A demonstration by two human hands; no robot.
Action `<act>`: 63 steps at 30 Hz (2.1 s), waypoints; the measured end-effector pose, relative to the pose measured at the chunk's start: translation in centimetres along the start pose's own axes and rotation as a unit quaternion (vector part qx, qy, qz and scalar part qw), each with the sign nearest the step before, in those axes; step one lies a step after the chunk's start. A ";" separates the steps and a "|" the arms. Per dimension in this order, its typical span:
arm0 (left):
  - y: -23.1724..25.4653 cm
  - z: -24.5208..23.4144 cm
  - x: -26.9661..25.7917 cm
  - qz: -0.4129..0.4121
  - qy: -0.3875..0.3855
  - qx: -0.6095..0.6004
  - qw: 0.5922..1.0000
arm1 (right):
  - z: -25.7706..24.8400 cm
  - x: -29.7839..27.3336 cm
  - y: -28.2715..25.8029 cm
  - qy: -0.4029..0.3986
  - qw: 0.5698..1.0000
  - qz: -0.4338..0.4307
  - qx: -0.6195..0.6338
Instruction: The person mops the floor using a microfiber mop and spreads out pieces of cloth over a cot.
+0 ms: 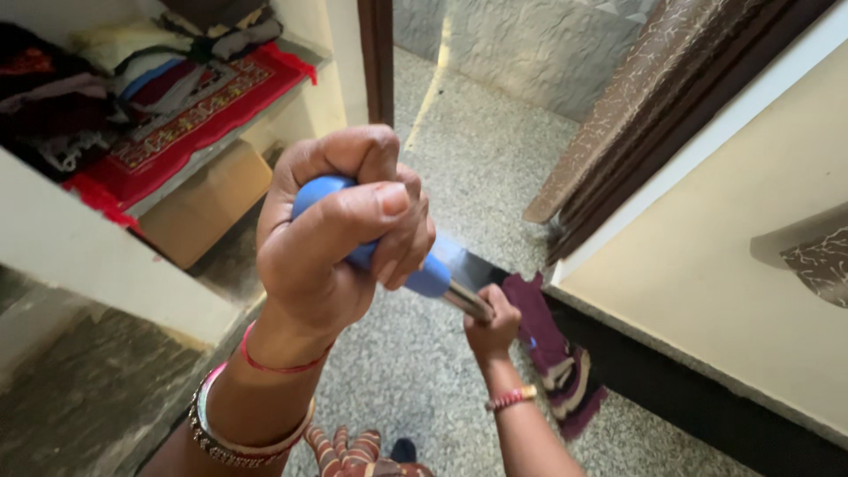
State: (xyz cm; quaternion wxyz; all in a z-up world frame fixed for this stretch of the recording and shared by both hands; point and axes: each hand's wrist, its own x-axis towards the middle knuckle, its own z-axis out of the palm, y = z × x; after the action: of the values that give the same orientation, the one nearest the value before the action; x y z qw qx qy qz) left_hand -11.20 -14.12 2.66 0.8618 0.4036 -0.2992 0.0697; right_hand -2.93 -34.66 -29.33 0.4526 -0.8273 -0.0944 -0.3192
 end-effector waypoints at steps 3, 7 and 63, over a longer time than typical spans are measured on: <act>0.9 0.6 -2.2 0.019 0.042 0.036 0.998 | 1.5 -0.3 0.3 -0.037 0.999 -0.027 0.022; 1.6 0.5 -5.6 0.053 0.102 0.084 0.990 | 5.4 -0.9 1.2 -0.083 0.990 -0.113 -0.018; 3.2 -18.5 -25.0 -0.011 0.170 0.435 0.884 | 31.4 -11.1 0.5 -0.292 0.936 0.158 0.118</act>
State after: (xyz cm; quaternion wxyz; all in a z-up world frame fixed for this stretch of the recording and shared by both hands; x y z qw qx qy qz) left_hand -24.19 4.69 -18.71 0.6380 0.7232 -0.0835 0.2508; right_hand 2.59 -8.03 -48.64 0.5440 -0.8290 -0.1273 0.0251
